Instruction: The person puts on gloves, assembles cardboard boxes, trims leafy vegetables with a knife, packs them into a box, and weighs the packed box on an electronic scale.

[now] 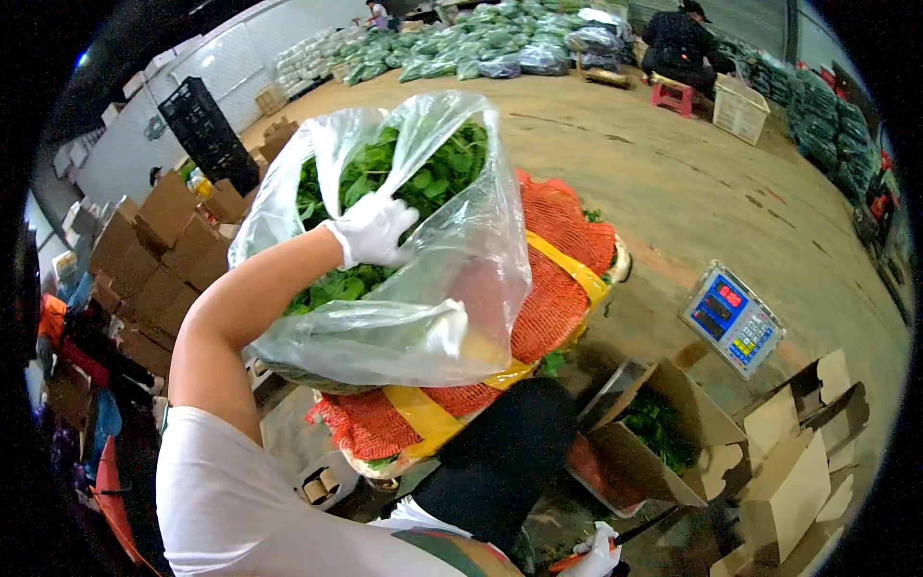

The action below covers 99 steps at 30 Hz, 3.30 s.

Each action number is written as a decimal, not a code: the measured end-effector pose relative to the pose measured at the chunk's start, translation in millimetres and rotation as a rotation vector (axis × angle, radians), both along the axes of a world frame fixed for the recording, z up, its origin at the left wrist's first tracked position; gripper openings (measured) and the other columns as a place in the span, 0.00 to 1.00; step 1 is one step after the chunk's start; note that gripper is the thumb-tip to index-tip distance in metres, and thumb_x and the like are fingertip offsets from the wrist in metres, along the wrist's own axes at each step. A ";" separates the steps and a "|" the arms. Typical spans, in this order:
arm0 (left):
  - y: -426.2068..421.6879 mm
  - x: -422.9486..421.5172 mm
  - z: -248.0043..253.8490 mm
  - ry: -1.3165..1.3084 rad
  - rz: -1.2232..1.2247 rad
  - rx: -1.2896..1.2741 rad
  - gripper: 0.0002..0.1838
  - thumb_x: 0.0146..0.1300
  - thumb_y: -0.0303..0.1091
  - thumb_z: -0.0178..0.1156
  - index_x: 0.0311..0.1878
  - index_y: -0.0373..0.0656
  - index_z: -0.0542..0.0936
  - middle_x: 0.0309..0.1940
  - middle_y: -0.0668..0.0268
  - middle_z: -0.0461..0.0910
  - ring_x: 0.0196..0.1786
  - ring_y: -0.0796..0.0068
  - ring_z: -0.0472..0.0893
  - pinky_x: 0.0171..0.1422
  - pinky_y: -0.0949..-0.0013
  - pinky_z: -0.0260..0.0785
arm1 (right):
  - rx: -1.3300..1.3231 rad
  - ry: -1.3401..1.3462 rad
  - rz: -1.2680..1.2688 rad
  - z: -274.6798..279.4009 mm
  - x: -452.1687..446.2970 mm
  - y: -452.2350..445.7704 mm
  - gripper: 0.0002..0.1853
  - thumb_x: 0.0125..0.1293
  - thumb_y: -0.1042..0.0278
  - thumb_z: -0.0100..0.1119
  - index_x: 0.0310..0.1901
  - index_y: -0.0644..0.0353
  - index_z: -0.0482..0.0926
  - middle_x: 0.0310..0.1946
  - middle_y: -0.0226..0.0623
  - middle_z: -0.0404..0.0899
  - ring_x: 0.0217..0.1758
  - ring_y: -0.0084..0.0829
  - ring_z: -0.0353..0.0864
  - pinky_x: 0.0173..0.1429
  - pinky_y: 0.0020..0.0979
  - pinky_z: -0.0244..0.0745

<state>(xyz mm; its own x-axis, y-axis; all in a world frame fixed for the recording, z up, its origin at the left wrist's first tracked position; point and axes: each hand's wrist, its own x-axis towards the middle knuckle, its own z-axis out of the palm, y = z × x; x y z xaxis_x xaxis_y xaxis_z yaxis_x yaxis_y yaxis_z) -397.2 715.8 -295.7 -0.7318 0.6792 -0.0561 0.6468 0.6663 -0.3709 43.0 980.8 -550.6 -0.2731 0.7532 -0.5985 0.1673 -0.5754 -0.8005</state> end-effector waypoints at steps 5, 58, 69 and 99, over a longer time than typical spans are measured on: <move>-58.7 43.4 12.5 -0.095 0.431 -0.425 0.51 0.44 0.68 0.56 0.67 0.47 0.52 0.59 0.53 0.62 0.53 0.56 0.73 0.51 0.59 0.67 | 0.005 0.141 0.001 17.0 -17.9 -10.9 0.04 0.56 0.72 0.58 0.29 0.59 0.74 0.14 0.28 0.66 0.14 0.21 0.62 0.18 0.25 0.57; -87.9 5.9 12.7 0.620 -0.260 -0.003 0.12 0.51 0.28 0.52 0.40 0.46 0.77 0.49 0.60 0.70 0.56 0.62 0.68 0.59 0.64 0.61 | -0.008 0.204 0.037 12.9 7.3 -10.8 0.03 0.54 0.75 0.59 0.30 0.61 0.75 0.16 0.28 0.68 0.16 0.20 0.65 0.20 0.23 0.60; -51.6 -21.8 14.9 0.327 -0.135 -0.158 0.08 0.53 0.33 0.52 0.32 0.43 0.78 0.22 0.59 0.76 0.29 0.58 0.77 0.35 0.57 0.68 | 0.055 0.062 0.005 40.2 -4.2 -18.3 0.04 0.58 0.70 0.54 0.28 0.55 0.71 0.14 0.24 0.61 0.12 0.18 0.58 0.17 0.22 0.57; -16.9 120.3 190.0 -0.888 -0.306 1.684 0.15 0.61 0.35 0.51 0.50 0.40 0.72 0.40 0.63 0.77 0.42 0.69 0.78 0.44 0.66 0.75 | 0.048 0.386 0.035 50.8 28.9 -25.0 0.03 0.56 0.73 0.55 0.30 0.55 0.71 0.15 0.22 0.61 0.14 0.16 0.58 0.18 0.20 0.54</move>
